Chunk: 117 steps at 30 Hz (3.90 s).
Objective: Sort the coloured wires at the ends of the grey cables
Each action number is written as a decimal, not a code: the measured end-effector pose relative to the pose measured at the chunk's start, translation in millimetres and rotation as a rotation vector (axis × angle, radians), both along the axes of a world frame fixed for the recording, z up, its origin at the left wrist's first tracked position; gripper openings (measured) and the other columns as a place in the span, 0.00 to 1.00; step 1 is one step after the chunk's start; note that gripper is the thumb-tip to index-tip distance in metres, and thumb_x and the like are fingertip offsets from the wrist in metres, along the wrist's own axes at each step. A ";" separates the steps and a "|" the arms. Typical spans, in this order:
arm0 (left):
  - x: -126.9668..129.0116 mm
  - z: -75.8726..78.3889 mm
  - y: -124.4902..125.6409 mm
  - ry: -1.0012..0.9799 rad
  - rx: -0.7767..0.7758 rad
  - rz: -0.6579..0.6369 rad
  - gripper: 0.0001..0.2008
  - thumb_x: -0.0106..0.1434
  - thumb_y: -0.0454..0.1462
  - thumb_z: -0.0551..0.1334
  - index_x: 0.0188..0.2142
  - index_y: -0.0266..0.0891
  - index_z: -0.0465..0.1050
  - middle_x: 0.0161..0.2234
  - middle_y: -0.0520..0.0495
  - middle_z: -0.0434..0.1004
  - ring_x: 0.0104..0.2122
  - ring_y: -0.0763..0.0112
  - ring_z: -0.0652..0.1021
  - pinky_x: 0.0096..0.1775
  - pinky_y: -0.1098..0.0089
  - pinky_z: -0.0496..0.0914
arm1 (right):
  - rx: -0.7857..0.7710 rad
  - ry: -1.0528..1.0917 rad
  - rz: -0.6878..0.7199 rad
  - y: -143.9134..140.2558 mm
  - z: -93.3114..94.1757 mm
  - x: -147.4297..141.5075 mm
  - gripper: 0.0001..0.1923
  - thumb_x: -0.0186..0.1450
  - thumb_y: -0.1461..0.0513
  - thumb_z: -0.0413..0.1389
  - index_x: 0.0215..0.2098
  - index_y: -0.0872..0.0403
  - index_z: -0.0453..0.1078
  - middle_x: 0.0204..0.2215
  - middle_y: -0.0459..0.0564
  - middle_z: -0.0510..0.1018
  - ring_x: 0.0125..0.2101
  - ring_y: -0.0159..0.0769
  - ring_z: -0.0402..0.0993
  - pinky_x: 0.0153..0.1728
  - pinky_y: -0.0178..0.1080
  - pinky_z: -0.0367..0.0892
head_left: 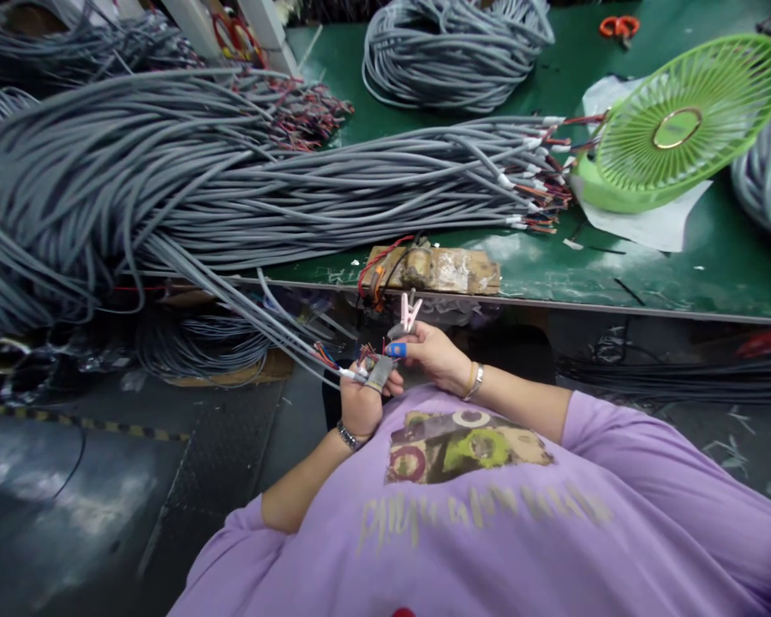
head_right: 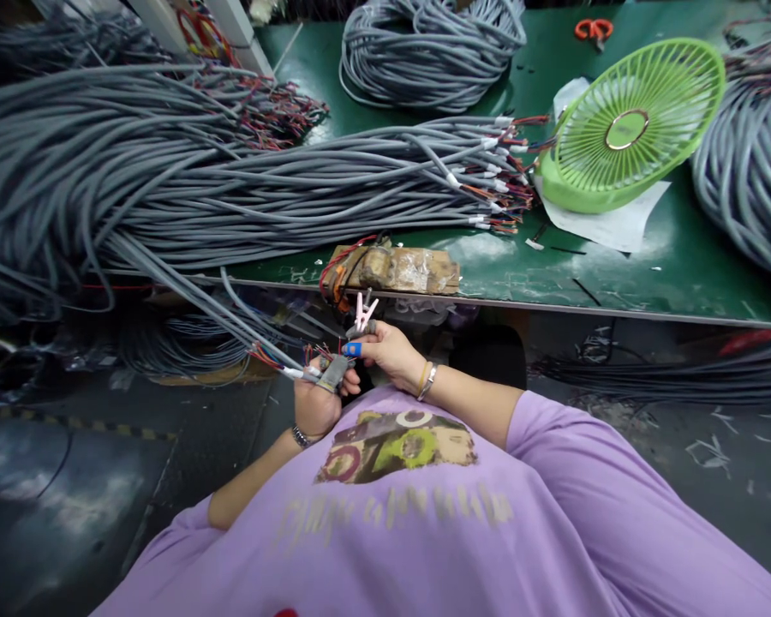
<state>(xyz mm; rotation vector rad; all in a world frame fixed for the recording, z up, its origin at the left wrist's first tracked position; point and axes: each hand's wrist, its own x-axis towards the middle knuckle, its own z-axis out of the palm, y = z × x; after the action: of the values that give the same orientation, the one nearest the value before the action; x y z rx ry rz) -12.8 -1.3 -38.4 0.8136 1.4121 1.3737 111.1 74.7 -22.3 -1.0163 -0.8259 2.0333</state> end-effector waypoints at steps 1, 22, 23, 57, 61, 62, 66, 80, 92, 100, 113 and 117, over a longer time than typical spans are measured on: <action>0.4 0.4 0.1 -0.001 0.001 0.007 0.13 0.58 0.45 0.65 0.27 0.37 0.72 0.20 0.51 0.77 0.16 0.77 0.74 0.19 0.77 0.63 | -0.005 0.006 0.002 0.0 0.4 0.1 0.22 0.42 0.62 0.71 0.32 0.57 0.69 0.24 0.45 0.76 0.22 0.25 0.66 0.21 0.28 0.57; -0.2 9.0 6.0 -0.081 0.058 0.103 0.11 0.55 0.43 0.66 0.27 0.38 0.69 0.19 0.54 0.75 0.15 0.78 0.73 0.17 0.78 0.60 | 0.004 -0.053 0.165 -8.5 -0.3 7.5 0.20 0.46 0.54 0.69 0.26 0.58 0.68 0.16 0.40 0.69 0.18 0.23 0.61 0.20 0.29 0.60; 0.1 10.0 6.3 -0.086 0.060 0.103 0.11 0.55 0.43 0.66 0.27 0.38 0.69 0.19 0.54 0.75 0.15 0.78 0.73 0.17 0.78 0.60 | 0.002 -0.053 0.168 -9.3 -0.5 7.8 0.20 0.46 0.54 0.69 0.26 0.57 0.68 0.16 0.40 0.69 0.17 0.23 0.61 0.20 0.29 0.60; 16.3 28.8 19.2 -0.081 0.009 -0.129 0.14 0.56 0.45 0.67 0.24 0.36 0.71 0.17 0.53 0.74 0.13 0.78 0.72 0.17 0.78 0.65 | -0.182 0.349 -0.066 34.6 4.7 1.6 0.23 0.59 0.44 0.60 0.29 0.57 0.73 0.22 0.45 0.74 0.23 0.26 0.67 0.25 0.29 0.65; 15.0 27.4 17.7 -0.057 -0.009 -0.137 0.14 0.56 0.45 0.67 0.24 0.36 0.71 0.17 0.53 0.74 0.13 0.78 0.72 0.17 0.78 0.64 | -0.219 0.359 -0.086 34.5 3.6 0.4 0.22 0.61 0.46 0.59 0.30 0.57 0.74 0.23 0.46 0.75 0.23 0.26 0.68 0.25 0.28 0.65; 14.6 27.4 17.5 -0.056 -0.011 -0.138 0.14 0.56 0.44 0.67 0.25 0.36 0.71 0.17 0.53 0.74 0.13 0.78 0.72 0.17 0.78 0.64 | -0.228 0.359 -0.077 34.1 3.7 0.9 0.22 0.62 0.46 0.58 0.31 0.57 0.74 0.23 0.46 0.75 0.23 0.26 0.68 0.24 0.28 0.65; 13.4 27.9 15.4 -0.055 -0.007 -0.143 0.14 0.57 0.44 0.67 0.25 0.36 0.71 0.17 0.53 0.74 0.14 0.78 0.72 0.17 0.78 0.65 | -0.265 0.359 -0.026 31.7 6.5 4.9 0.25 0.64 0.42 0.52 0.32 0.56 0.73 0.25 0.47 0.76 0.24 0.28 0.69 0.24 0.30 0.63; 14.0 28.8 9.7 -0.081 0.050 -0.063 0.13 0.58 0.44 0.66 0.27 0.36 0.73 0.19 0.53 0.75 0.14 0.77 0.72 0.17 0.77 0.66 | -0.175 0.320 0.001 28.4 7.8 12.7 0.15 0.64 0.52 0.58 0.35 0.56 0.73 0.27 0.47 0.76 0.25 0.27 0.69 0.24 0.30 0.62; 15.9 24.6 15.4 -0.043 0.015 -0.043 0.14 0.59 0.45 0.65 0.26 0.36 0.72 0.19 0.52 0.74 0.15 0.78 0.72 0.18 0.78 0.65 | -0.227 0.379 0.020 30.9 9.0 11.9 0.14 0.64 0.53 0.59 0.33 0.56 0.73 0.24 0.46 0.76 0.23 0.28 0.68 0.24 0.31 0.64; 15.3 22.0 14.9 -0.048 0.003 -0.056 0.14 0.58 0.45 0.66 0.27 0.36 0.71 0.18 0.53 0.74 0.14 0.78 0.72 0.18 0.78 0.65 | -0.252 0.373 -0.015 30.3 11.3 10.0 0.14 0.65 0.54 0.58 0.33 0.57 0.74 0.26 0.46 0.77 0.24 0.26 0.69 0.26 0.29 0.66; 14.3 31.6 7.9 -0.079 0.052 -0.018 0.14 0.57 0.46 0.66 0.28 0.37 0.72 0.18 0.53 0.75 0.14 0.77 0.72 0.17 0.77 0.65 | -0.191 0.307 0.081 29.8 12.2 15.5 0.15 0.63 0.52 0.59 0.32 0.56 0.71 0.25 0.45 0.74 0.23 0.27 0.68 0.23 0.30 0.63; 14.8 33.0 12.6 -0.082 0.067 0.013 0.13 0.57 0.45 0.66 0.28 0.36 0.72 0.19 0.53 0.75 0.14 0.79 0.72 0.17 0.78 0.64 | -0.123 0.315 0.035 30.4 8.1 15.3 0.11 0.63 0.56 0.60 0.32 0.57 0.71 0.24 0.45 0.74 0.23 0.27 0.68 0.24 0.30 0.64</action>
<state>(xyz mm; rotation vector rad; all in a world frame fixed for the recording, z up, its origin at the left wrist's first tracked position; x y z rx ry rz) 2.0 11.3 -5.4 0.7837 1.3169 1.4546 126.3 105.1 -14.2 -0.7222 -0.5625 2.2222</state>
